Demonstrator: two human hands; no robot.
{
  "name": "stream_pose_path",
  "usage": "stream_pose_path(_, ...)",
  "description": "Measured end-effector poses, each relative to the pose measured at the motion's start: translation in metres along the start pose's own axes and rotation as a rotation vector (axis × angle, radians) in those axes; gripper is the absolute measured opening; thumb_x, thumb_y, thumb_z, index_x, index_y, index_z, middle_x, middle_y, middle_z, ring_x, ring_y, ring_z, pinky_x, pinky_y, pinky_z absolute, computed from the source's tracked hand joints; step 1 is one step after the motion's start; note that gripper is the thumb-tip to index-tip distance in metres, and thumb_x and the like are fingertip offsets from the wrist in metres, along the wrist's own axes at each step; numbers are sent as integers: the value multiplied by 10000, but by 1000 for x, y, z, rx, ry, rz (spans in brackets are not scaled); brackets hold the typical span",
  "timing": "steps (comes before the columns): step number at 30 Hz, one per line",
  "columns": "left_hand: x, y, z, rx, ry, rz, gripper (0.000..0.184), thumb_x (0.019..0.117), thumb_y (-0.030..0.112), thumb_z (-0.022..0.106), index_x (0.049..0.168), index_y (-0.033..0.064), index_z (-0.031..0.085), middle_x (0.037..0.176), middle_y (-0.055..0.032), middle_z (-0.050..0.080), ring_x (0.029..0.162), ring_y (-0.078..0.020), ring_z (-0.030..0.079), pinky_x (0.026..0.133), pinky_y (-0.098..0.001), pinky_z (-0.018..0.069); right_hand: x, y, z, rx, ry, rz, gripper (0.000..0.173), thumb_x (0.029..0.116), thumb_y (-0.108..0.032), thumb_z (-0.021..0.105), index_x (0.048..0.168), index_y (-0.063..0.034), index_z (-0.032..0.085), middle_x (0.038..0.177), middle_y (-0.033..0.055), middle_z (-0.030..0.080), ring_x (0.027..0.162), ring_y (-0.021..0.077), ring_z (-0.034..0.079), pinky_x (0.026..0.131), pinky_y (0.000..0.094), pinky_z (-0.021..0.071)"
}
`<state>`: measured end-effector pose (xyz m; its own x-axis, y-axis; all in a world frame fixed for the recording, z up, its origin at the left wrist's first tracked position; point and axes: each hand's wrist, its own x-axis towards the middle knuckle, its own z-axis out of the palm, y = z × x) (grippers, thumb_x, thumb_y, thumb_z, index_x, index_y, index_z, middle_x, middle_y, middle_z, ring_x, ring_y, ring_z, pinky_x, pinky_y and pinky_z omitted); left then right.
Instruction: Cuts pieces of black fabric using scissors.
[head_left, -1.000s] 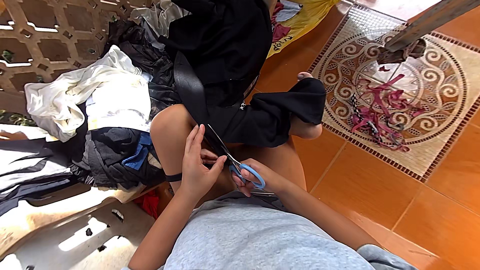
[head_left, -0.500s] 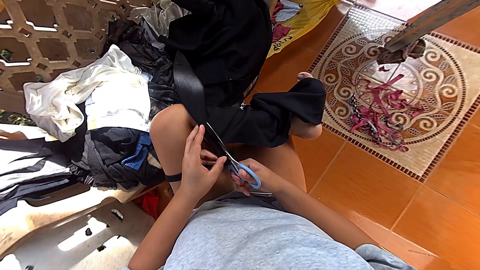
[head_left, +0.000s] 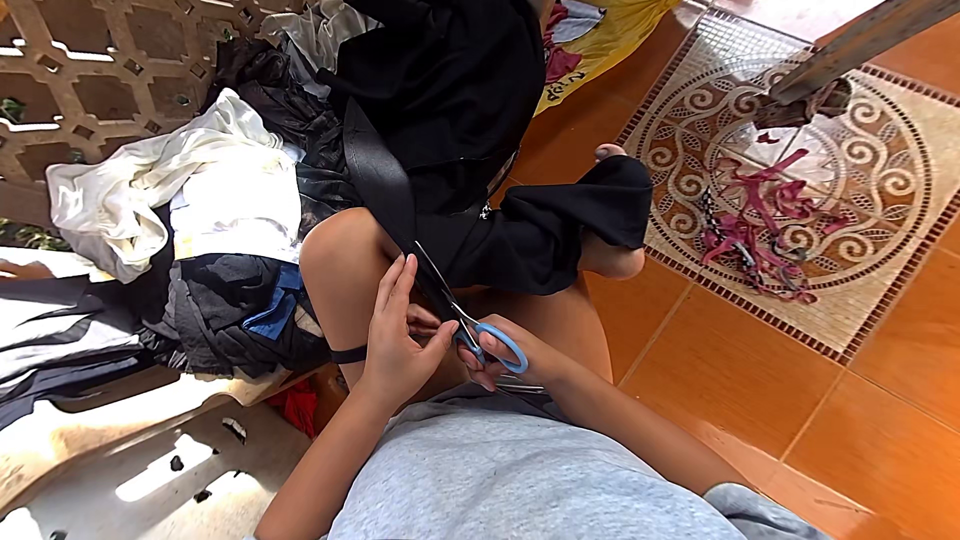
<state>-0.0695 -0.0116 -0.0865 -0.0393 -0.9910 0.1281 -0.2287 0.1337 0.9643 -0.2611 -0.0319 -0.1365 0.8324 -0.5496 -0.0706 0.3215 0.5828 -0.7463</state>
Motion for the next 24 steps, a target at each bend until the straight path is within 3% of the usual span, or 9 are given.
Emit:
stream_pose_path(10,-1,1,-1,-12,-2,-3,882,831,20,786,1540,-119,278,1558,-261,317,783,29,657,720,-159,587,1,3,5,34,42,-16,428,941,-603,619,781,-206,621,699,-141,614,566,-49,578,517,113,472)
stream_pose_path(24,-2,3,-1,20,-29,11,881,827,13,775,1534,-140,271,1575,-293,276,772,44,633,704,-140,565,8,-1,4,28,23,-15,478,937,-652,586,796,-197,617,690,-137,610,569,-51,576,517,108,457)
